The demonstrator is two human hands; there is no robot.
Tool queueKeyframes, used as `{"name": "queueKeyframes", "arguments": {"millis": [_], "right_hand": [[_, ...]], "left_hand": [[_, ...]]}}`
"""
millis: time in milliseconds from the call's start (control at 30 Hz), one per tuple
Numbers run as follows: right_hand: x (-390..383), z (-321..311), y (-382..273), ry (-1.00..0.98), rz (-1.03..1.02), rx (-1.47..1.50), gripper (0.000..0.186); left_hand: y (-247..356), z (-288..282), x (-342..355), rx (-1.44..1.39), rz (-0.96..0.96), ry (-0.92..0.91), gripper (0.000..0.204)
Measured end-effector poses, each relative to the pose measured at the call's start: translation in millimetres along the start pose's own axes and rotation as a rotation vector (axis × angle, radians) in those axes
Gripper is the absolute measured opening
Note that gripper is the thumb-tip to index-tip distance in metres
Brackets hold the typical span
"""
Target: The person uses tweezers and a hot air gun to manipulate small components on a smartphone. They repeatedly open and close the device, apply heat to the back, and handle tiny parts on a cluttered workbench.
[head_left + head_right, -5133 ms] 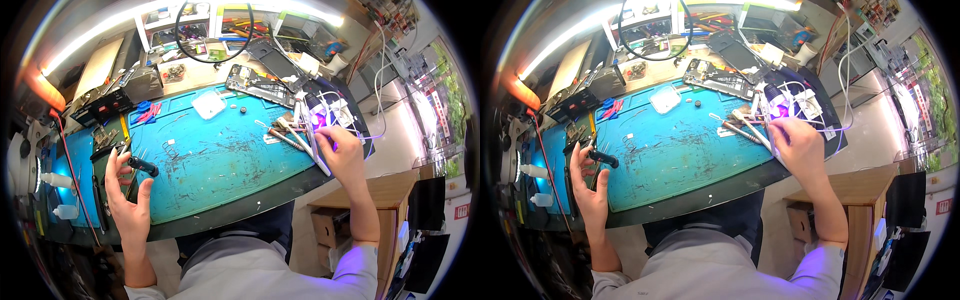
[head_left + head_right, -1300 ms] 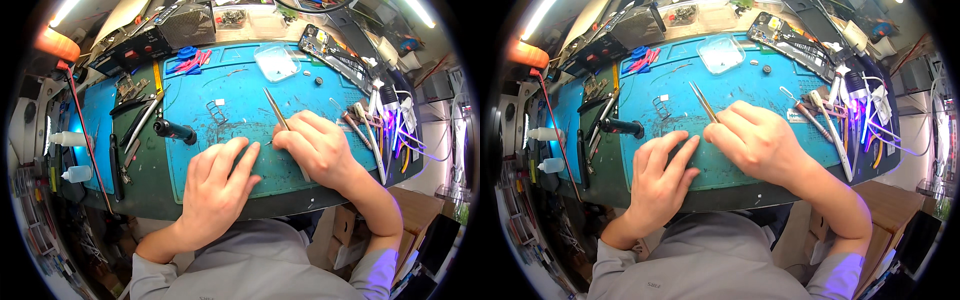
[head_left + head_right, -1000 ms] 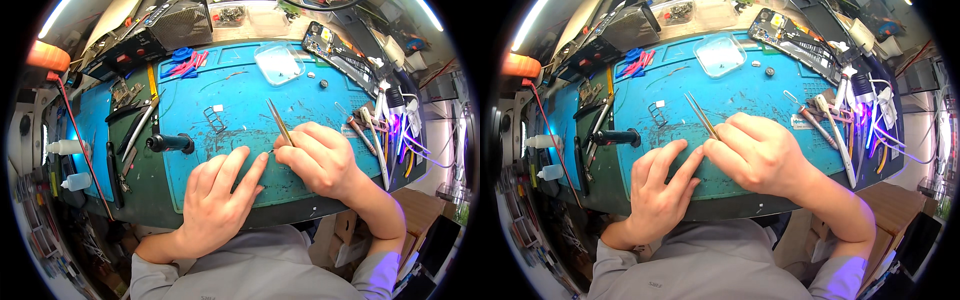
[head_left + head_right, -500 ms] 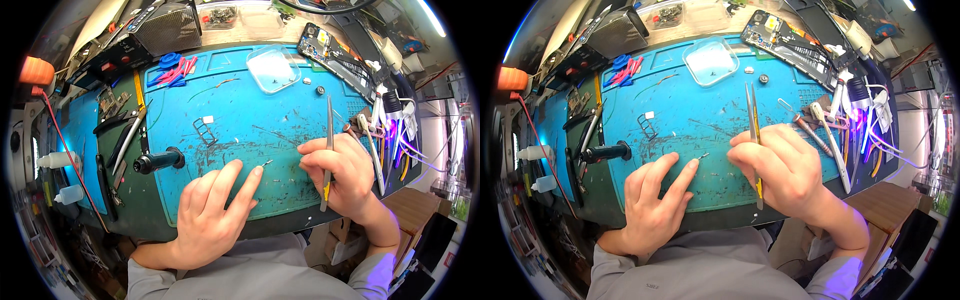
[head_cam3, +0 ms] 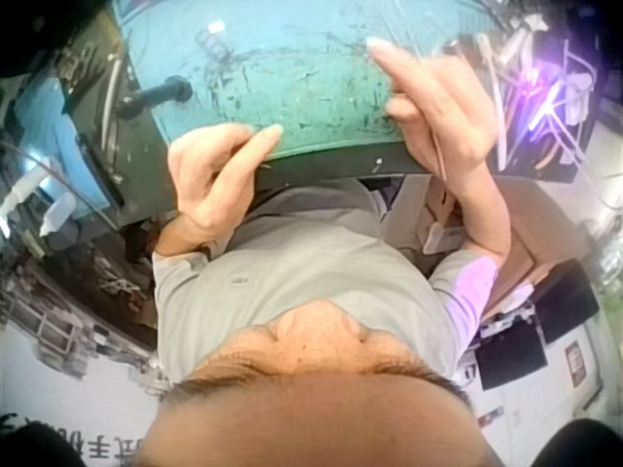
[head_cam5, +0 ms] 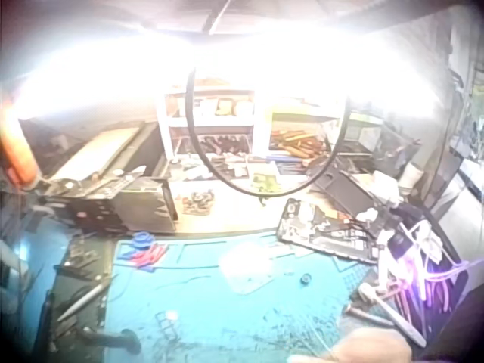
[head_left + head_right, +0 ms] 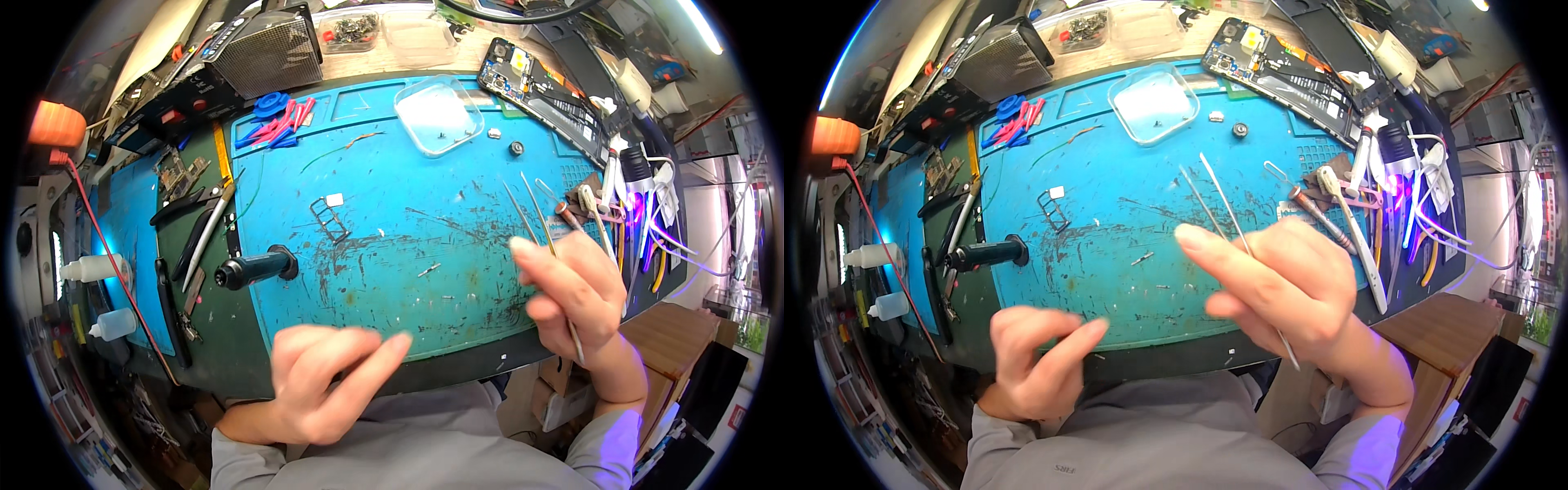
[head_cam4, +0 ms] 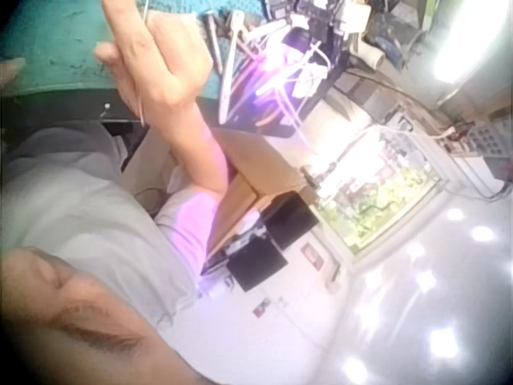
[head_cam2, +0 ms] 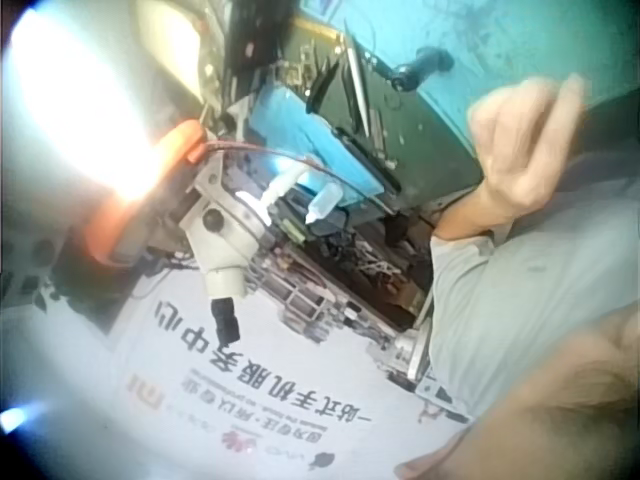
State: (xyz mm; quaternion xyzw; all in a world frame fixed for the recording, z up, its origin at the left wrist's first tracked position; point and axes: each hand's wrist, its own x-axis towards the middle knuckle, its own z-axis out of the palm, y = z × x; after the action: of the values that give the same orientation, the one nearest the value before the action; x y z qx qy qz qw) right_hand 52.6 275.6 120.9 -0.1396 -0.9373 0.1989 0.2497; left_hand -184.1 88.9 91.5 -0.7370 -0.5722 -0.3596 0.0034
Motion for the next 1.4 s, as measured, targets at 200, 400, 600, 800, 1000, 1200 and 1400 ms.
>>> {"name": "queueKeyframes", "arguments": {"millis": [200, 400, 600, 800, 1000, 1200, 1400], "right_hand": [[-46, 13, -26, 0.182, 0.193, 0.275, 0.041], [-60, 24, -42, 0.273, 0.250, 0.259, 0.031], [-52, 35, -39, 0.326, 0.215, 0.237, 0.033], [-32, 43, -36, 0.228, 0.163, 0.090, 0.025], [-13, 52, -29, 0.157, 0.135, 0.050, 0.023], [-14, 58, -25, 0.137, 0.041, -0.059, 0.025], [11, 45, -11, 0.116, -0.042, -0.060, 0.024]], "left_hand": [[-22, -36, -24, 0.147, -0.344, 0.268, 0.050], [-42, -32, 3, 0.003, -0.521, 0.089, 0.068], [-48, -26, 5, -0.062, -0.535, 0.040, 0.038], [-47, -17, 4, -0.198, -0.515, 0.103, 0.033], [-48, -13, 1, -0.223, -0.539, 0.134, 0.036], [-50, -10, 1, -0.165, -0.516, 0.132, 0.039], [-50, -11, 1, -0.132, -0.507, 0.131, 0.040]]}}
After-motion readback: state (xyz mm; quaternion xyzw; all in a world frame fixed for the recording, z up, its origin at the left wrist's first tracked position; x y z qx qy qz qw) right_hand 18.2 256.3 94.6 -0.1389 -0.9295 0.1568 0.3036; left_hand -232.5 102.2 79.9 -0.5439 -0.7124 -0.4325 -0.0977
